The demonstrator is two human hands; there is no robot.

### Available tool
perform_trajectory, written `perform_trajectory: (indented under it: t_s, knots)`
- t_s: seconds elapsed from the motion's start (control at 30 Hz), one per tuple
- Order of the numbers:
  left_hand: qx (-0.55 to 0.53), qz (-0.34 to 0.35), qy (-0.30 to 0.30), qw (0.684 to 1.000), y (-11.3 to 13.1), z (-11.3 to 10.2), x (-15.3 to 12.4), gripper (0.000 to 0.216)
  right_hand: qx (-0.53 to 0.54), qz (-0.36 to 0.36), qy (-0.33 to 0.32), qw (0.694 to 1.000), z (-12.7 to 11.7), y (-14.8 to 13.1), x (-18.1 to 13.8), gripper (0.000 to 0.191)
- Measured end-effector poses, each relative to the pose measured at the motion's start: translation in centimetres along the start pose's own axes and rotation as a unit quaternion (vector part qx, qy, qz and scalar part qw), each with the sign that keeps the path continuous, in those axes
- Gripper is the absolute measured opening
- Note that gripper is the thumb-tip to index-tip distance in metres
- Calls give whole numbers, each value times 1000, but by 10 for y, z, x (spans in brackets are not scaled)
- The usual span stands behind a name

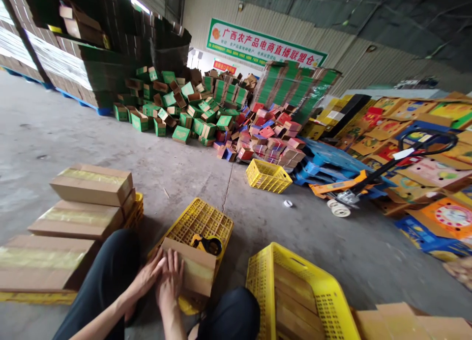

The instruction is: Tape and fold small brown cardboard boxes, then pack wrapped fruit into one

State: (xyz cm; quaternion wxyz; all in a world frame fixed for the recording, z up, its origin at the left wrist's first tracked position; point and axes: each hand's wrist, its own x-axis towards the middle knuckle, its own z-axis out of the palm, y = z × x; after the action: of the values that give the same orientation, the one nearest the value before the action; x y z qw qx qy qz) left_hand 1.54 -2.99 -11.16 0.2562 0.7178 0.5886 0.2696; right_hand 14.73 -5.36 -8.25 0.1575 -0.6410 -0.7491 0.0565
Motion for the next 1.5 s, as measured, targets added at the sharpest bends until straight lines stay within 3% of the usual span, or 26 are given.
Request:
perform_trajectory:
  t_s: [0.23,0.4,0.5,0.67,0.87,1.2,1.33,1.5]
  knots:
    - [69,-30,12,997,-10,27,-8,75,-42,40,52,997,-9,64,-33,55]
    - [120,44,99,987,-9,37,-5,80,-38,122,121,984,-12,117,-53,77]
    - [149,69,140,976,-7,39,-4,81,-2,118,163,979,-10,130,-58,82]
    - [169,126,144,967,3,39,-8,77,26,131,191,972,-1,130,-59,81]
    - [205,190,137,951,27,38,-20,79,-22,112,198,974,7,127,-64,80]
    - [217,195,131,947,30,33,-23,97,-116,111,178,971,11,96,-99,71]
    - [217,195,131,947,27,40,-22,92,-136,117,166,970,7,90,-105,70]
    - [221,224,121,942,29,52,-18,79,-142,62,173,973,7,80,-99,62]
